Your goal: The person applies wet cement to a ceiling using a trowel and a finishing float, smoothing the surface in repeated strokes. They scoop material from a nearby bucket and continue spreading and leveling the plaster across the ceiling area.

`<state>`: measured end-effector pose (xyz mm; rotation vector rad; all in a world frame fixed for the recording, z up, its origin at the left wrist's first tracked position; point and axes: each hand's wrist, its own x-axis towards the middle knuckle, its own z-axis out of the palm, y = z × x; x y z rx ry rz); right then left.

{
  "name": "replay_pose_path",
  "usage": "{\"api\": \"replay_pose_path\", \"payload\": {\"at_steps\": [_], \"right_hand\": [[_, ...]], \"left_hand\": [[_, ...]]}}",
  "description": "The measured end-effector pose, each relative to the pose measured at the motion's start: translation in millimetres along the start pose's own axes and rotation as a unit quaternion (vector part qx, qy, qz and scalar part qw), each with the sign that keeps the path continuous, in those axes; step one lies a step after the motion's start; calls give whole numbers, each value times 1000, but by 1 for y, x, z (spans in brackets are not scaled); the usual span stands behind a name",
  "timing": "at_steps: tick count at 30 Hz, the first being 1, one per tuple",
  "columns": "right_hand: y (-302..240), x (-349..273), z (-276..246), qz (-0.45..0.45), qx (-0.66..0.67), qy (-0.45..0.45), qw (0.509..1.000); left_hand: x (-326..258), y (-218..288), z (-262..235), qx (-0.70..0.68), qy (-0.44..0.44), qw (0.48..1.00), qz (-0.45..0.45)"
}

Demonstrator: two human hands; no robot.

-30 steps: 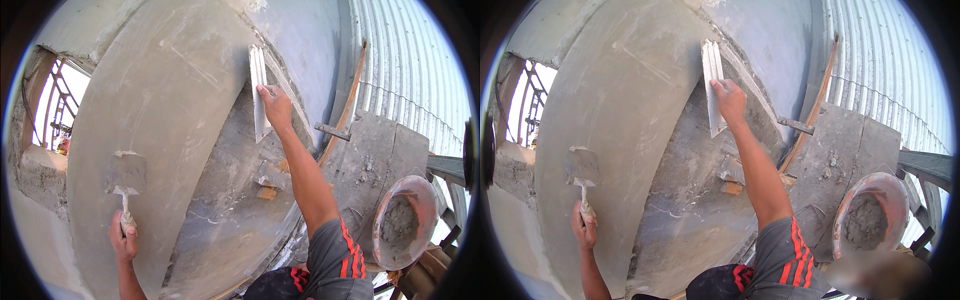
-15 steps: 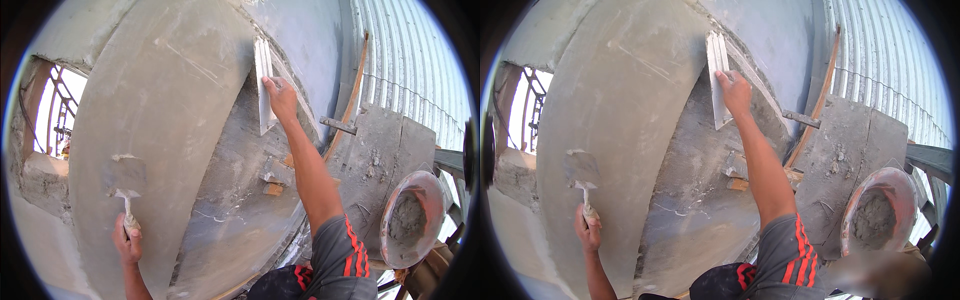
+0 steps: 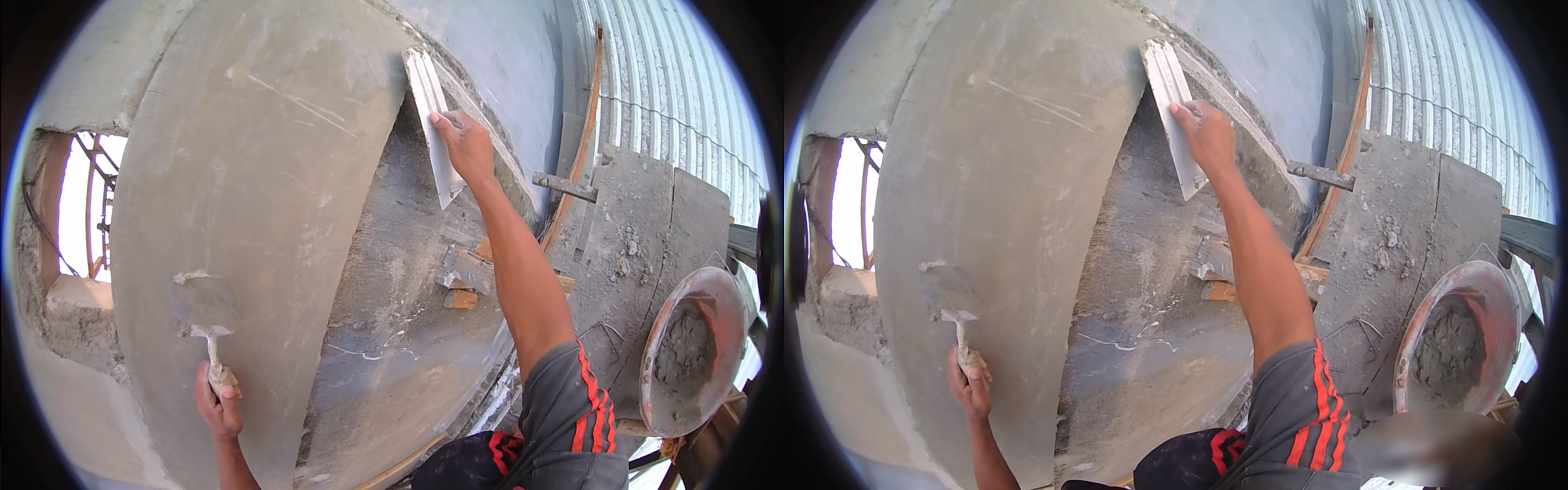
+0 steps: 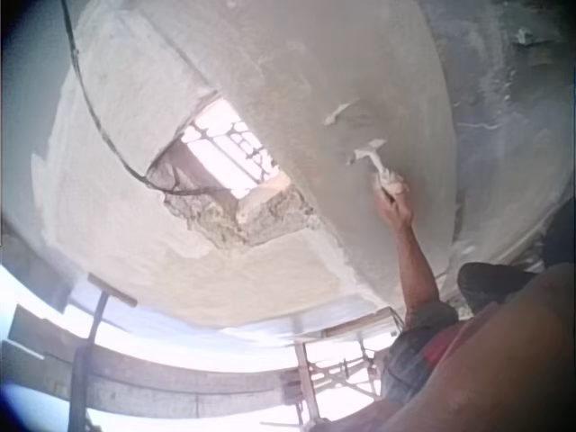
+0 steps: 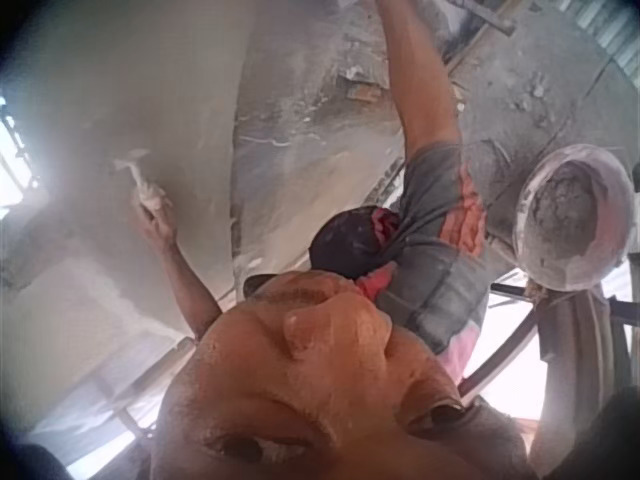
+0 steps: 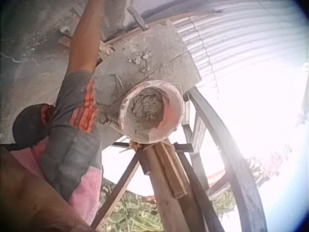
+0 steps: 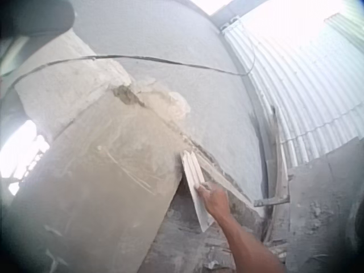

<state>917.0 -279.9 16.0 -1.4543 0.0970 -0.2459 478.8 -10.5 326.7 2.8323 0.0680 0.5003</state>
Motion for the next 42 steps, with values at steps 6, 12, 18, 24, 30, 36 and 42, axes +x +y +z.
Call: {"api": "replay_pose_path", "payload": {"at_steps": [6,12,18,24,30,36,42], "right_hand": [[-12,10,0,20,-20,-26,999],[7,-45,15,-98,-24,3,995],[5,-7,-3,8,18,9,1000],[14,-39,10,-91,-64,-2,994],[2,-14,-3,-13,8,8,1000],[0,-23,13,-92,-36,-16,995],[25,-63,7,154,435,-126,878]], "left_hand": [[-4,-6,3,-18,22,1000,4],[-7,-9,-4,-1,-4,1000,2],[-3,-8,-4,12,-19,1000,8],[-6,-7,-2,-10,-7,1000,-2],[-5,-7,-3,6,-8,1000,-2],[-3,-9,-4,13,-11,1000,4],[-2,-5,1,2,13,1000,-2]]}}
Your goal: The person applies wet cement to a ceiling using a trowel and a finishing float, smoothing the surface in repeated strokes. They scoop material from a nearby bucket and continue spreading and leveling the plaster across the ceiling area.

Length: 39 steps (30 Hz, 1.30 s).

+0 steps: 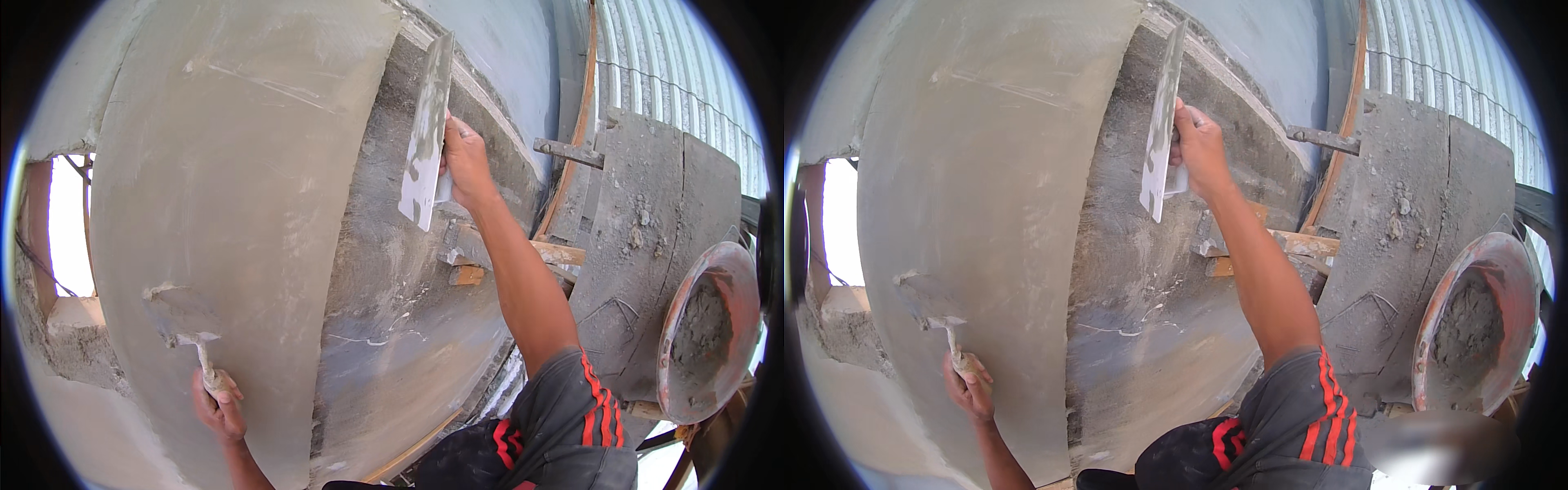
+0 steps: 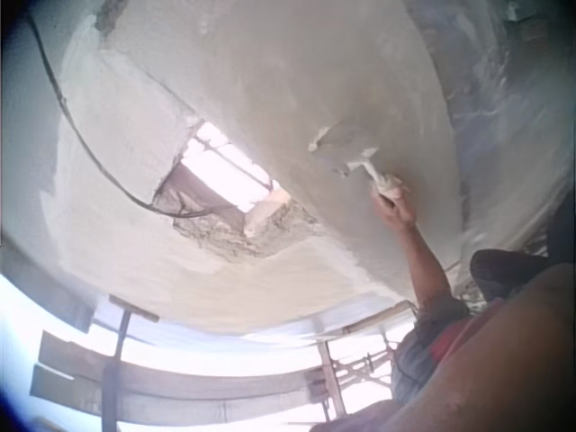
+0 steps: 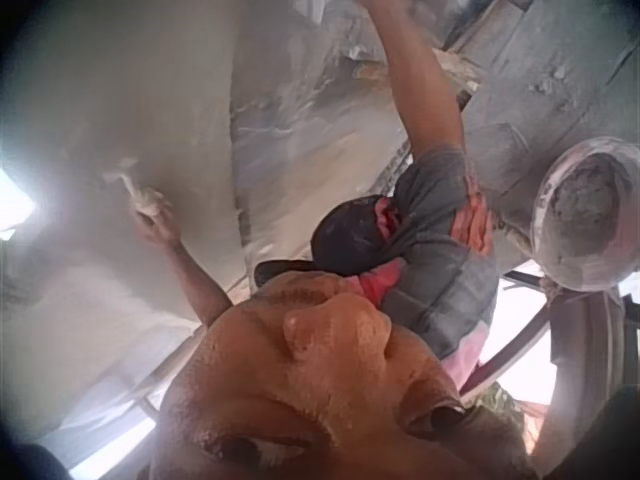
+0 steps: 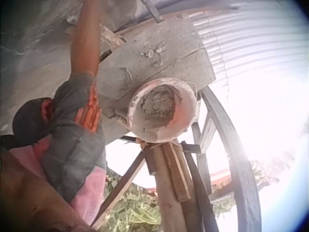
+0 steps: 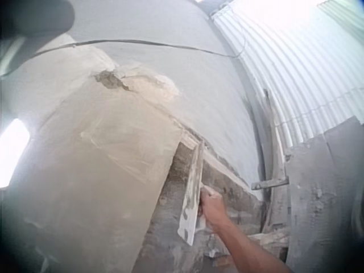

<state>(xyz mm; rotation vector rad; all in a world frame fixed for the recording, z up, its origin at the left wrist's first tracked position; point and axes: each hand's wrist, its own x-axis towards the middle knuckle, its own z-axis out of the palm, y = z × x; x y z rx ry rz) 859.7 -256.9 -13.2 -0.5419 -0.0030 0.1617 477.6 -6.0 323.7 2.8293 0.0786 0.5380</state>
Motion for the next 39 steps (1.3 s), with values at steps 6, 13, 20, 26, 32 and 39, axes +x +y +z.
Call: {"api": "replay_pose_path", "payload": {"at_steps": [6,13,20,26,32,39], "right_hand": [[-15,34,32,13,146,27,989],[-5,48,44,-12,150,-7,989],[-3,51,48,8,143,-21,989],[13,18,52,51,148,-33,987],[25,4,36,53,156,-18,986],[-8,63,47,2,150,-15,989]], "left_hand": [[-1,3,-2,11,-18,1000,-11],[-5,-3,-7,3,-8,1000,-25],[-5,-6,-5,6,8,999,-30],[-3,-3,-3,7,2,999,-33],[-4,-2,-3,6,4,999,-35],[-4,-8,-6,7,3,1000,-28]]}}
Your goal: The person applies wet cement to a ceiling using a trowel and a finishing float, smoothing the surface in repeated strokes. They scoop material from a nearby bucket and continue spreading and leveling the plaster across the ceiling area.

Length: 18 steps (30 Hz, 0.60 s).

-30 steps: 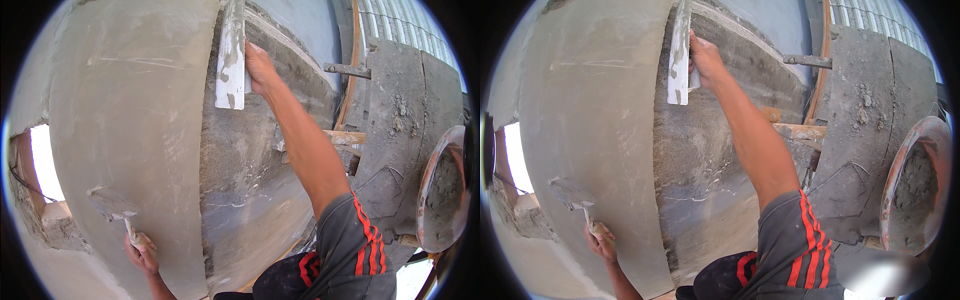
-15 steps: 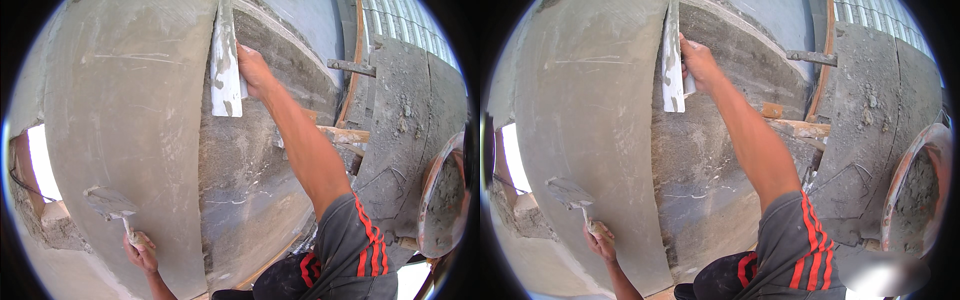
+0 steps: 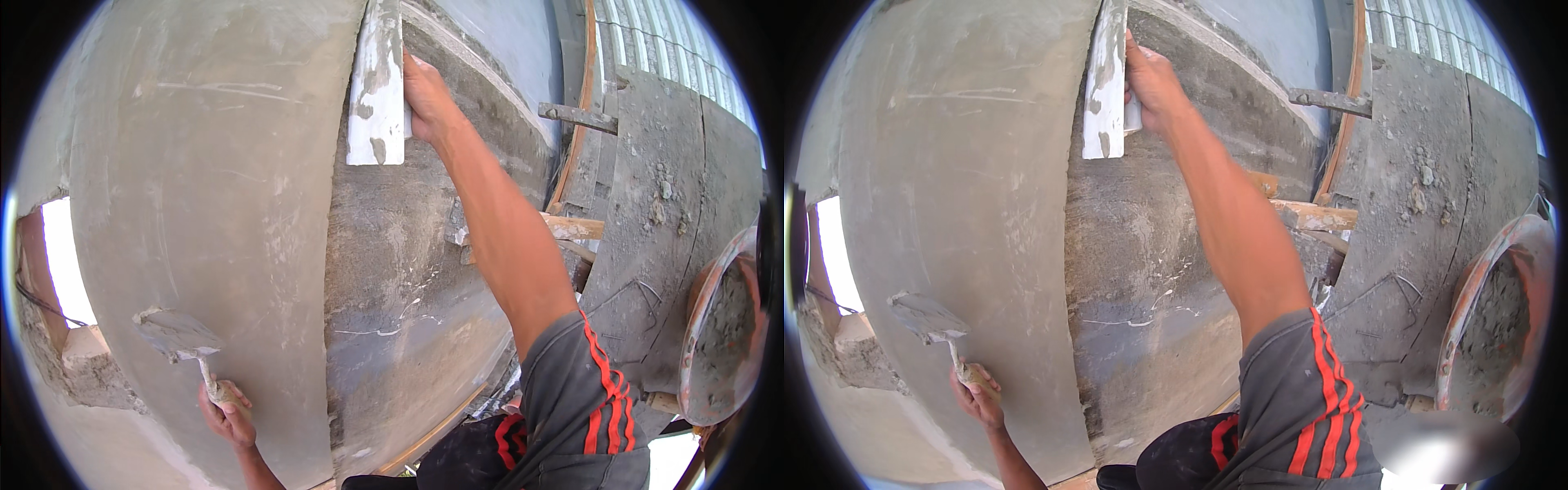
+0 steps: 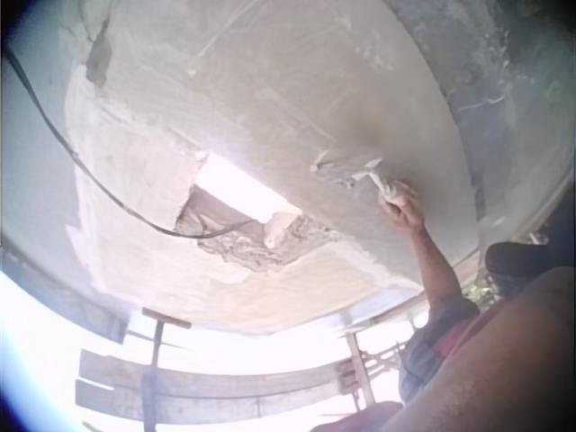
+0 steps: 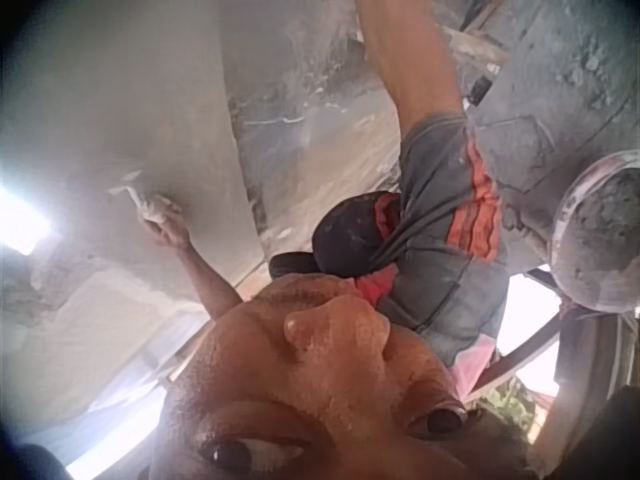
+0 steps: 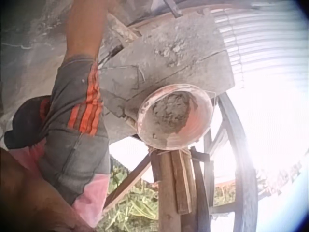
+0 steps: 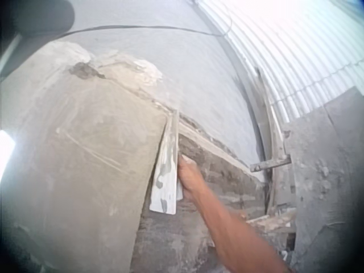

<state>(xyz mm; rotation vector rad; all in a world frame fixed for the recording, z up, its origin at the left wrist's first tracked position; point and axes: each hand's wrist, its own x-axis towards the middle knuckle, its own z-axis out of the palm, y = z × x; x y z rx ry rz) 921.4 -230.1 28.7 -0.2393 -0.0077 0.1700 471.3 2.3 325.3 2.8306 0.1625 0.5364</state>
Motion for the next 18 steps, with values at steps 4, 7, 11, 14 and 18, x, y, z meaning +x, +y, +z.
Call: {"api": "replay_pose_path", "payload": {"at_steps": [4,7,11,14,18], "right_hand": [[-3,1,-1,14,12,-27,999],[8,-22,-3,54,2,-31,998],[28,-95,-10,136,-17,-29,990],[19,-162,-31,192,16,1,981],[2,-227,-56,221,19,22,975]], "left_hand": [[-2,2,3,-8,9,1000,5],[-4,2,1,-8,6,1000,7],[-8,6,5,-13,21,1000,-1],[-3,12,6,-21,-4,1000,5],[-6,33,28,-100,-27,992,-72]]}}
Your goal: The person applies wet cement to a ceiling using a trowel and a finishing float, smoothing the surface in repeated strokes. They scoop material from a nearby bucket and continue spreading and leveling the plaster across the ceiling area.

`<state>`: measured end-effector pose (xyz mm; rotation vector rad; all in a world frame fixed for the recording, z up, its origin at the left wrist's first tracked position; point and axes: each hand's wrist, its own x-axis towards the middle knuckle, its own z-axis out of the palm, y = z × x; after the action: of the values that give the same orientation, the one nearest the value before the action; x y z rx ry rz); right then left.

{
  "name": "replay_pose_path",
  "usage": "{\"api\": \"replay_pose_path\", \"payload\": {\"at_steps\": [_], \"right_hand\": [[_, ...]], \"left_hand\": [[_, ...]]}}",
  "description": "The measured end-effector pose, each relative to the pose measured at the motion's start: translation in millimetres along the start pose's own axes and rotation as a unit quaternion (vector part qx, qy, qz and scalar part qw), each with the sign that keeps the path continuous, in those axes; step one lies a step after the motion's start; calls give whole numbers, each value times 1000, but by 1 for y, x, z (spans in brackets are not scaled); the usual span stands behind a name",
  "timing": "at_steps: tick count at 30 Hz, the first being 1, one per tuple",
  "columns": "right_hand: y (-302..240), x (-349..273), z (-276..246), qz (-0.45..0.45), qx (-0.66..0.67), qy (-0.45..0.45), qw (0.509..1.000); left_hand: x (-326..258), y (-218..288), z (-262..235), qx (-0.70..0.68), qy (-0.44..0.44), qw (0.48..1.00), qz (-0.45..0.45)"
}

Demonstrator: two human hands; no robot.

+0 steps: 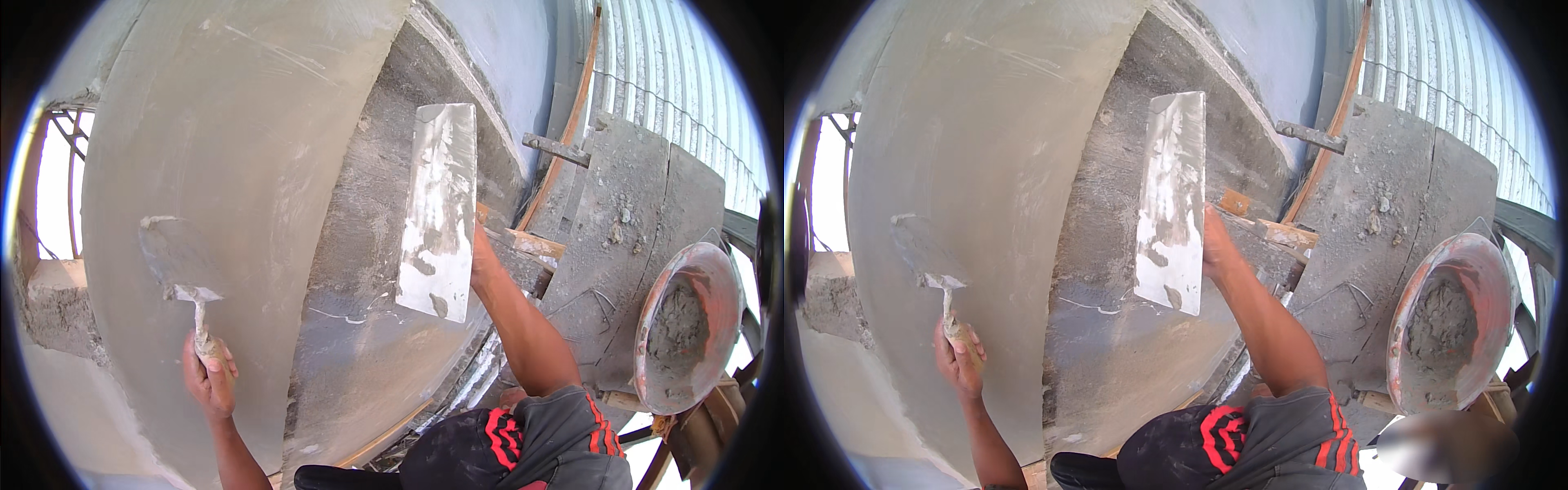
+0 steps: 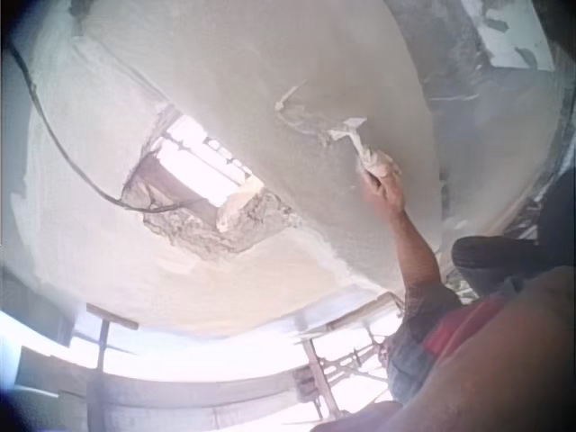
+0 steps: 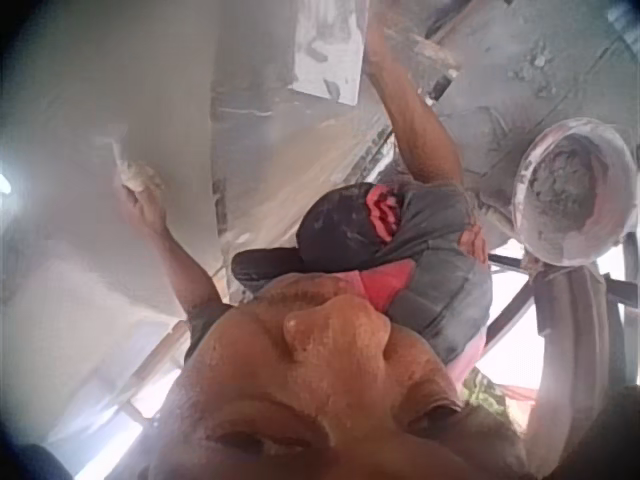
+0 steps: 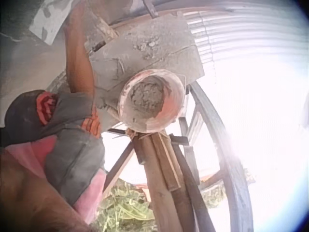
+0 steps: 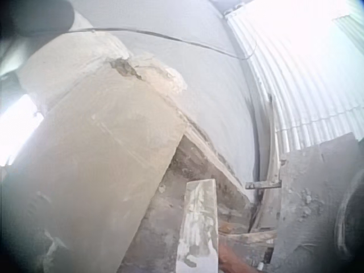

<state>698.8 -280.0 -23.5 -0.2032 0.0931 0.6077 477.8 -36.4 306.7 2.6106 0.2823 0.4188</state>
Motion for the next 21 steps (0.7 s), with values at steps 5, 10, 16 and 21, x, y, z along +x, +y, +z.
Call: {"api": "replay_pose_path", "payload": {"at_steps": [5,10,16,21], "right_hand": [[-15,-54,-6,-54,-29,5,998],[-32,-107,16,-182,-169,65,967],[-82,-240,94,-221,-434,125,865],[-149,-352,129,-349,-538,247,727]], "left_hand": [[-56,29,103,-354,-186,885,-238],[-95,39,169,-460,-253,768,-367],[-106,44,170,-380,-313,820,-291],[-70,96,185,-281,-429,854,-86]]}}
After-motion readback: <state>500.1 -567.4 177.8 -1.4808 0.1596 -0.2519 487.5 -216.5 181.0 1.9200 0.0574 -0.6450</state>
